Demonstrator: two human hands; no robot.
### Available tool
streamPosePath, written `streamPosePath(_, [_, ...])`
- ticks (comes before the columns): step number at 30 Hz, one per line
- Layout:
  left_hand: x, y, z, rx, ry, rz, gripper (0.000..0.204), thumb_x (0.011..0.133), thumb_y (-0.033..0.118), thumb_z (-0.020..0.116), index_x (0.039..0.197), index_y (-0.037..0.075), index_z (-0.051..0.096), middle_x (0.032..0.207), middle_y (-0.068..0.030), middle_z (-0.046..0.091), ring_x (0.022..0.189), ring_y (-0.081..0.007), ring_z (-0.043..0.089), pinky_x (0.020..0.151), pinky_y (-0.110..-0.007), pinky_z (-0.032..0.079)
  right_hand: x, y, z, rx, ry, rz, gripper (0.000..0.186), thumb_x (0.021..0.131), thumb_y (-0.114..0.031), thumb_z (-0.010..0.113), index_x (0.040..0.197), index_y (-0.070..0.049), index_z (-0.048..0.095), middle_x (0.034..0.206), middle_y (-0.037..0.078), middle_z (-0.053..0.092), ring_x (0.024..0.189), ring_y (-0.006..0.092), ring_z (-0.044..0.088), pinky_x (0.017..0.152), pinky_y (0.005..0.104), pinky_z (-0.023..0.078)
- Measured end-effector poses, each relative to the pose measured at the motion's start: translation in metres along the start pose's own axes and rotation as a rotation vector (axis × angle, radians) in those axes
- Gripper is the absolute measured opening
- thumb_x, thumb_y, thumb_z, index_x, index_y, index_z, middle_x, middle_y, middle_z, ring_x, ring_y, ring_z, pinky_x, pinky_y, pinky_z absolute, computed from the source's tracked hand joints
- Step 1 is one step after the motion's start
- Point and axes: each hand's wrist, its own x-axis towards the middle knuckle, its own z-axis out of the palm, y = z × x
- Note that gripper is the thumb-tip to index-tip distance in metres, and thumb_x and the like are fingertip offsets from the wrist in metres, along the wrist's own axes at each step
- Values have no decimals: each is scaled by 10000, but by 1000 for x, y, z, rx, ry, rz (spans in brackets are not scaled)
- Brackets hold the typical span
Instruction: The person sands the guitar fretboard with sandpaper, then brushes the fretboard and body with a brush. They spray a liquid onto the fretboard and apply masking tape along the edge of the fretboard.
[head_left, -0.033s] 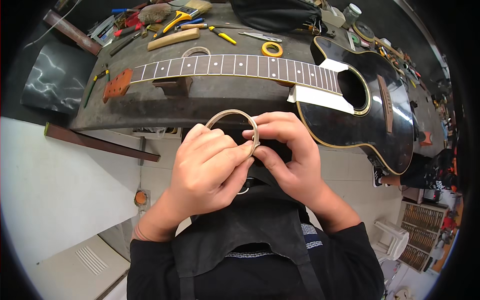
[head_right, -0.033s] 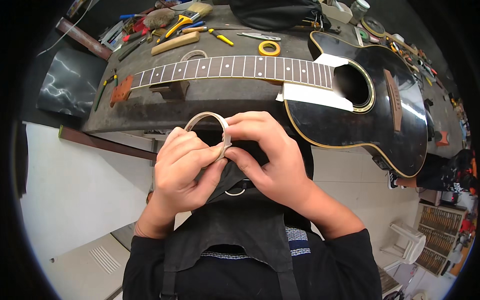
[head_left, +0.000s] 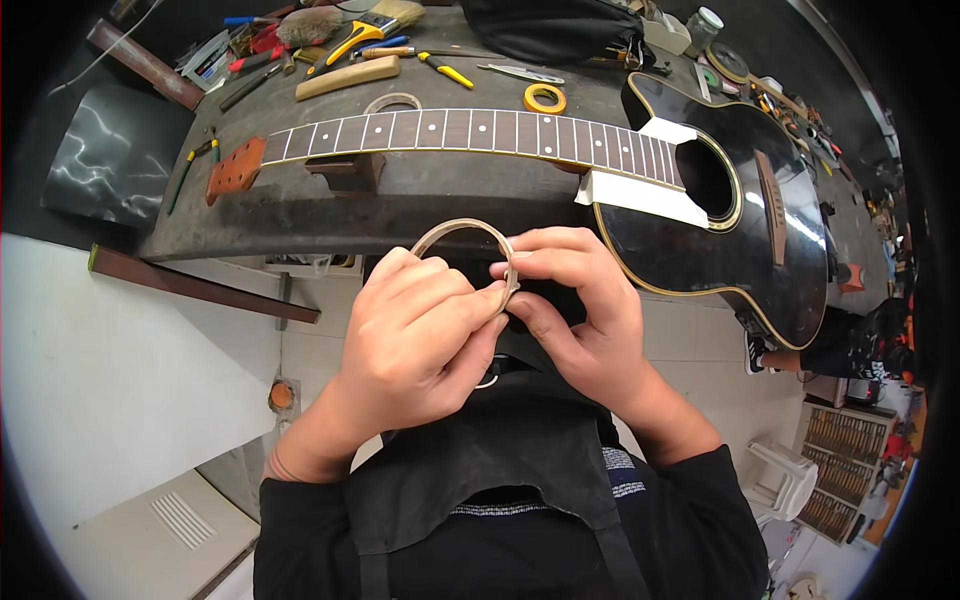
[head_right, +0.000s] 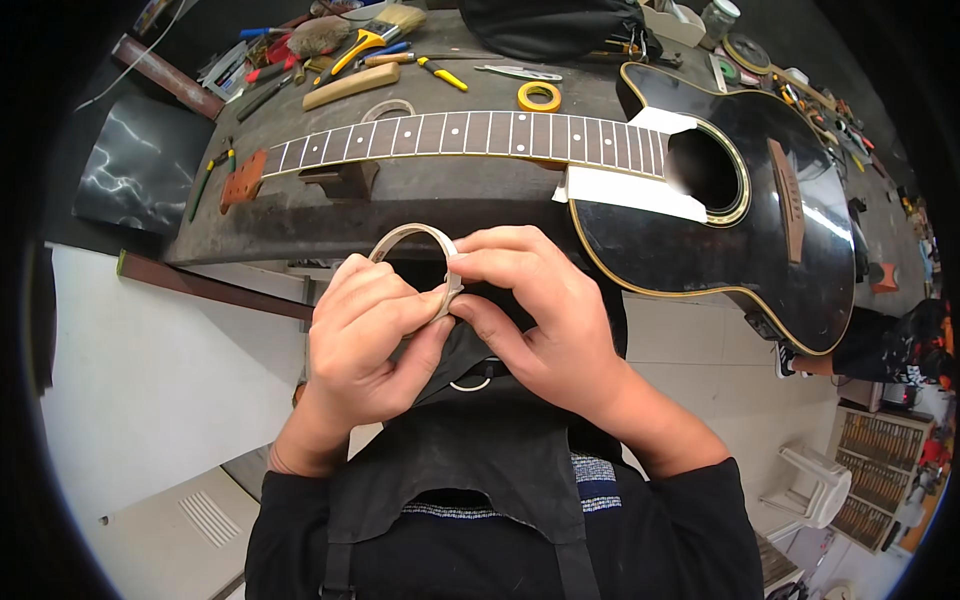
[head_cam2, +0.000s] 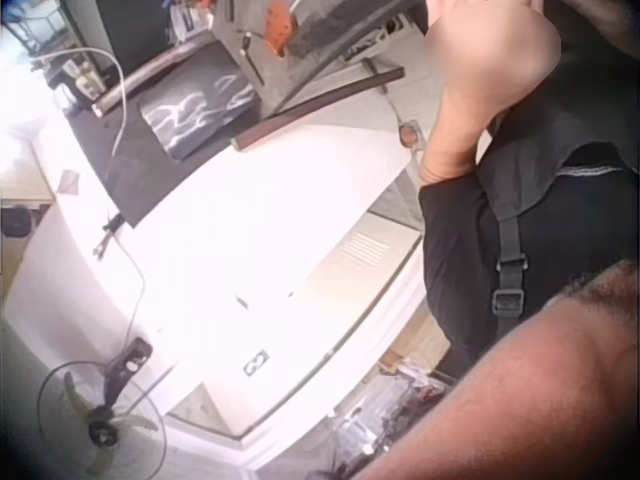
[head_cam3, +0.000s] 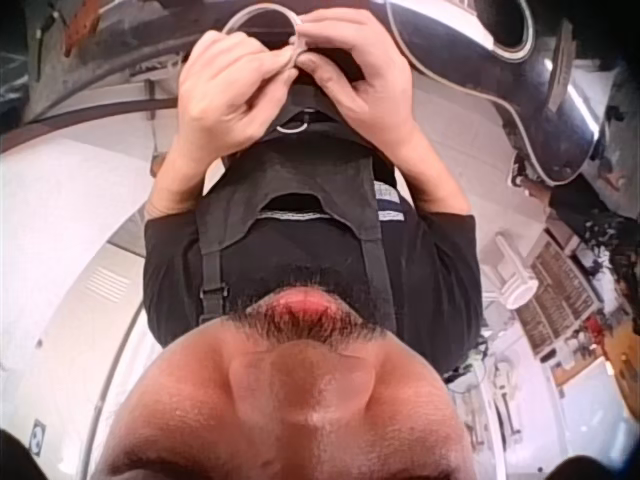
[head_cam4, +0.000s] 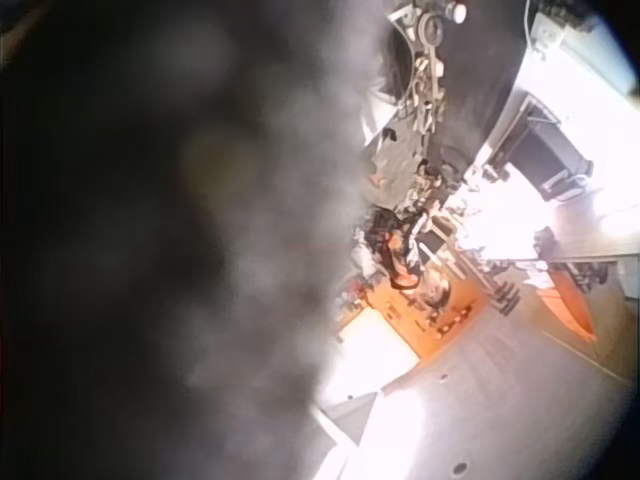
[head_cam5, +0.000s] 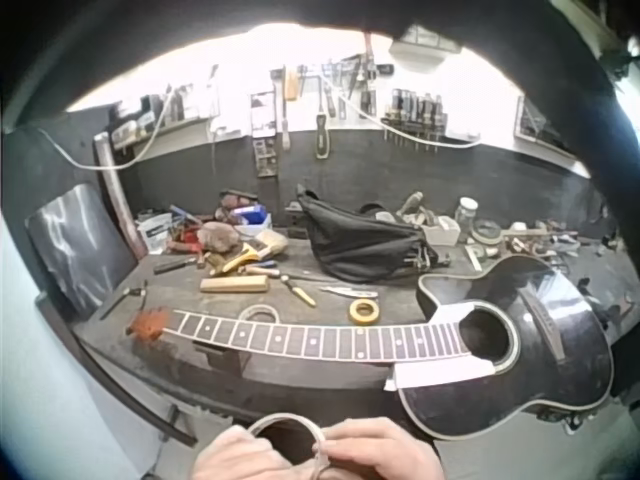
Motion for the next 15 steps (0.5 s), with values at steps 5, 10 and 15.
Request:
streamPosePath(5, [0,-3,4,-22,17,-15,294,761,-63,858,1036,7,785,768,-68,640,656,-246,567,666,-385,406,4,0,-6,-234,-33,-169,246,881,-6,900,1073,-51,753,946,76,733,835,286,718,949,479,633])
streamPosePath(10, [0,-6,2,-58,-1,-37,284,759,-66,856,1020,9,774,752,-79,627,652,-252,565,663,-384,410,9,2,-6,-306,-37,-229,248,870,16,869,1059,-48,721,895,52,711,799,260,712,1008,499,630])
streamPosePath(15, [1,-8,-1,-59,-27,-83,286,766,-42,877,1028,21,778,740,-68,631,644,-254,577,643,-389,418,16,-8,-12,-388,-156,-197,252,804,30,797,983,-57,642,835,41,645,763,259,669,921,461,604])
